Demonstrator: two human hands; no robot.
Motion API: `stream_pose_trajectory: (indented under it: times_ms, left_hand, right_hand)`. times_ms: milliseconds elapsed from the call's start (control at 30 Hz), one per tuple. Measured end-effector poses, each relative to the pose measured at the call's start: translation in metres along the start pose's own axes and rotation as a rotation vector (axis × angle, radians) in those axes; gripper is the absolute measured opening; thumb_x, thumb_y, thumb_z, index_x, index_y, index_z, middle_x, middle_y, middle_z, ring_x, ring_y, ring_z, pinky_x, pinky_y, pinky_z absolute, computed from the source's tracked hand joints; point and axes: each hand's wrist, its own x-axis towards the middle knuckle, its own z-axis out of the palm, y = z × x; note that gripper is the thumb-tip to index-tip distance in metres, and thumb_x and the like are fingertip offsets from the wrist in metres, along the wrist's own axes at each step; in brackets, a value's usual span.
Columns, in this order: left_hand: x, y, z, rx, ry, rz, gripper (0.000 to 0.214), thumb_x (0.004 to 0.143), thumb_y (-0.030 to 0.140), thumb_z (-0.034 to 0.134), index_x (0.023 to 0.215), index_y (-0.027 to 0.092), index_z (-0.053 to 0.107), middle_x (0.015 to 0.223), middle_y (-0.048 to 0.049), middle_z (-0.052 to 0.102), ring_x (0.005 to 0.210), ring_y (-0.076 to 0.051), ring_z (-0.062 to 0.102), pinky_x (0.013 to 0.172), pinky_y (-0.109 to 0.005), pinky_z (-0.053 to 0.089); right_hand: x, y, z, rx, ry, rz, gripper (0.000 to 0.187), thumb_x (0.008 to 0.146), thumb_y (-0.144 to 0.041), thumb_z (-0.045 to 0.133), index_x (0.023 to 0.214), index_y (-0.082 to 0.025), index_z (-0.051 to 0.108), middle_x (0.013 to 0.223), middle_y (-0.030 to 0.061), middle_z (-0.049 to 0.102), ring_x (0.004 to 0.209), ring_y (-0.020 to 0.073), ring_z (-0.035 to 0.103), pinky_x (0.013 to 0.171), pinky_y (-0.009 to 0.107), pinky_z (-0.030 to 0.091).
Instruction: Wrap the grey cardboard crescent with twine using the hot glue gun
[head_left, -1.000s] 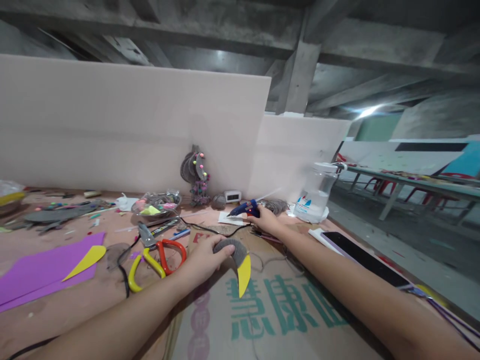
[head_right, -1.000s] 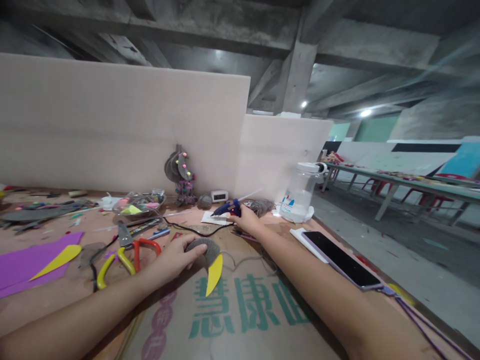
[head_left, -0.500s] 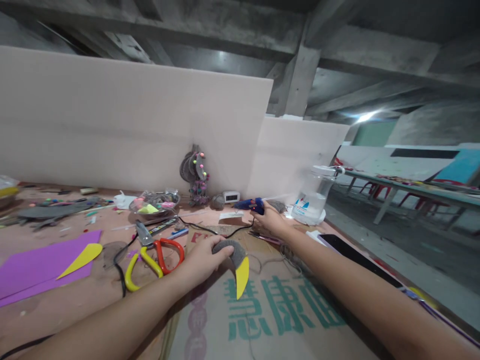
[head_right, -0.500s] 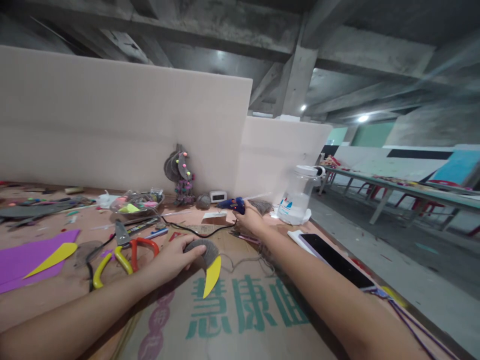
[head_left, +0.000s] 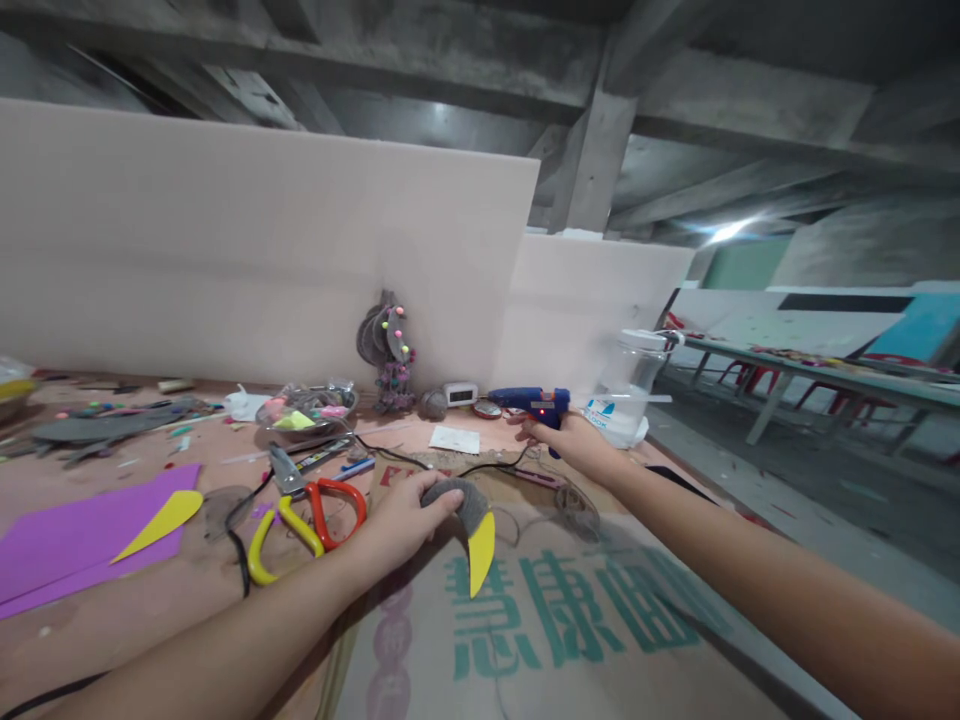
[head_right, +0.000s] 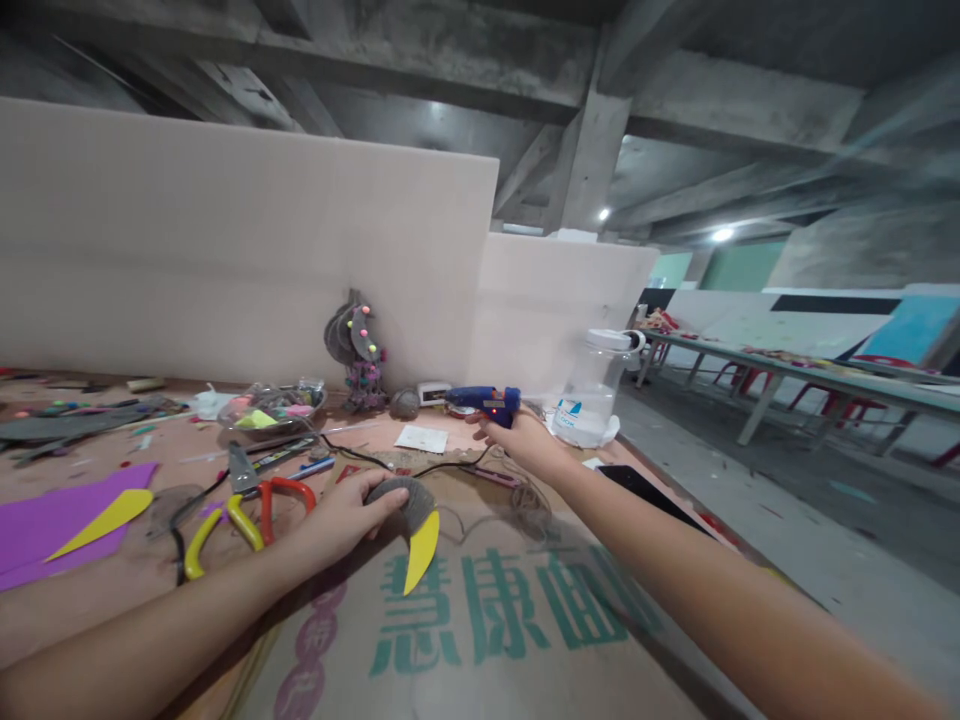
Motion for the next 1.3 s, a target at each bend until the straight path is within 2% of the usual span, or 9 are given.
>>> stream_pose_trajectory:
  times_ms: [67, 233, 400, 567, 667, 867, 1033, 1133, 1300]
  left_hand:
    - [-0.001, 0.000, 0.000, -0.007, 0.000, -0.005, 0.033, 0.077, 0.044, 0.049, 0.086, 0.014, 0.060, 0.054, 0.0045, 0.047, 0.047, -0.010, 0.042, 0.044, -0.020, 0.029]
    - [0.001, -0.002, 0.000, -0.003, 0.016, -0.001, 0.034, 0.076, 0.046, 0.049, 0.083, 0.015, 0.058, 0.051, 0.0053, 0.045, 0.045, -0.010, 0.042, 0.043, -0.021, 0.028]
    - [0.004, -0.005, -0.002, -0.007, 0.027, -0.051, 0.033, 0.075, 0.047, 0.051, 0.083, 0.015, 0.057, 0.049, 0.0063, 0.044, 0.041, -0.008, 0.039, 0.041, -0.020, 0.025]
    - [0.005, -0.005, -0.002, -0.001, 0.032, -0.047, 0.031, 0.075, 0.045, 0.053, 0.079, 0.015, 0.056, 0.046, 0.0072, 0.041, 0.041, -0.008, 0.037, 0.041, -0.019, 0.025]
    - [0.006, -0.005, -0.001, -0.056, 0.034, -0.042, 0.033, 0.076, 0.046, 0.051, 0.079, 0.014, 0.056, 0.046, 0.0069, 0.041, 0.041, -0.008, 0.036, 0.041, -0.019, 0.025]
    - [0.007, -0.009, 0.001, -0.108, 0.052, -0.026, 0.032, 0.076, 0.047, 0.050, 0.075, 0.015, 0.054, 0.047, 0.0067, 0.041, 0.041, -0.008, 0.037, 0.040, -0.019, 0.026]
    - [0.004, -0.002, 0.000, -0.005, 0.132, -0.027, 0.029, 0.077, 0.044, 0.049, 0.074, 0.015, 0.055, 0.047, 0.0060, 0.043, 0.042, -0.010, 0.039, 0.041, -0.021, 0.027]
    - [0.000, 0.005, -0.001, 0.062, 0.183, -0.011, 0.026, 0.077, 0.040, 0.050, 0.076, 0.015, 0.059, 0.053, 0.0029, 0.051, 0.050, -0.012, 0.046, 0.047, -0.022, 0.030]
    - [-0.003, 0.007, -0.003, 0.064, 0.218, 0.054, 0.023, 0.078, 0.036, 0.049, 0.081, 0.017, 0.061, 0.079, -0.0015, 0.064, 0.073, -0.016, 0.056, 0.063, -0.023, 0.038]
  right_hand:
    - [-0.016, -0.005, -0.002, 0.046, -0.021, -0.005, 0.025, 0.077, -0.031, 0.051, 0.093, -0.014, 0.061, 0.095, 0.0087, 0.068, 0.076, 0.0158, 0.065, 0.068, 0.026, 0.052]
    - [-0.044, -0.005, 0.000, -0.032, 0.038, 0.168, 0.027, 0.073, -0.040, 0.057, 0.082, -0.016, 0.065, 0.079, 0.0074, 0.069, 0.075, 0.0210, 0.064, 0.071, 0.033, 0.051]
    - [-0.057, -0.001, 0.009, -0.024, 0.095, 0.114, 0.033, 0.074, -0.048, 0.054, 0.076, -0.016, 0.064, 0.073, 0.0060, 0.068, 0.070, 0.0190, 0.062, 0.067, 0.029, 0.048]
    - [-0.065, 0.012, 0.019, -0.014, 0.186, 0.192, 0.039, 0.076, -0.052, 0.049, 0.079, -0.016, 0.064, 0.073, 0.0063, 0.066, 0.069, 0.0189, 0.060, 0.064, 0.029, 0.046]
    - [-0.068, 0.018, 0.020, 0.037, 0.159, 0.171, 0.037, 0.077, -0.050, 0.050, 0.084, -0.017, 0.064, 0.080, 0.0064, 0.067, 0.077, 0.0195, 0.061, 0.071, 0.029, 0.047]
    - [-0.075, 0.009, 0.023, -0.026, 0.089, 0.211, 0.034, 0.077, -0.049, 0.048, 0.072, -0.018, 0.062, 0.073, 0.0052, 0.066, 0.072, 0.0192, 0.061, 0.069, 0.030, 0.048]
    - [-0.083, -0.004, 0.027, 0.107, 0.032, 0.174, 0.034, 0.072, -0.050, 0.055, 0.084, -0.020, 0.065, 0.089, 0.0069, 0.068, 0.085, 0.0222, 0.062, 0.078, 0.034, 0.049]
    - [-0.085, -0.006, 0.028, 0.181, 0.010, 0.076, 0.032, 0.072, -0.046, 0.057, 0.087, -0.019, 0.065, 0.091, 0.0070, 0.068, 0.087, 0.0220, 0.062, 0.081, 0.033, 0.049]
    - [-0.085, 0.000, 0.027, 0.043, 0.070, 0.120, 0.030, 0.071, -0.047, 0.056, 0.075, -0.019, 0.064, 0.080, 0.0058, 0.068, 0.081, 0.0229, 0.062, 0.075, 0.034, 0.050]
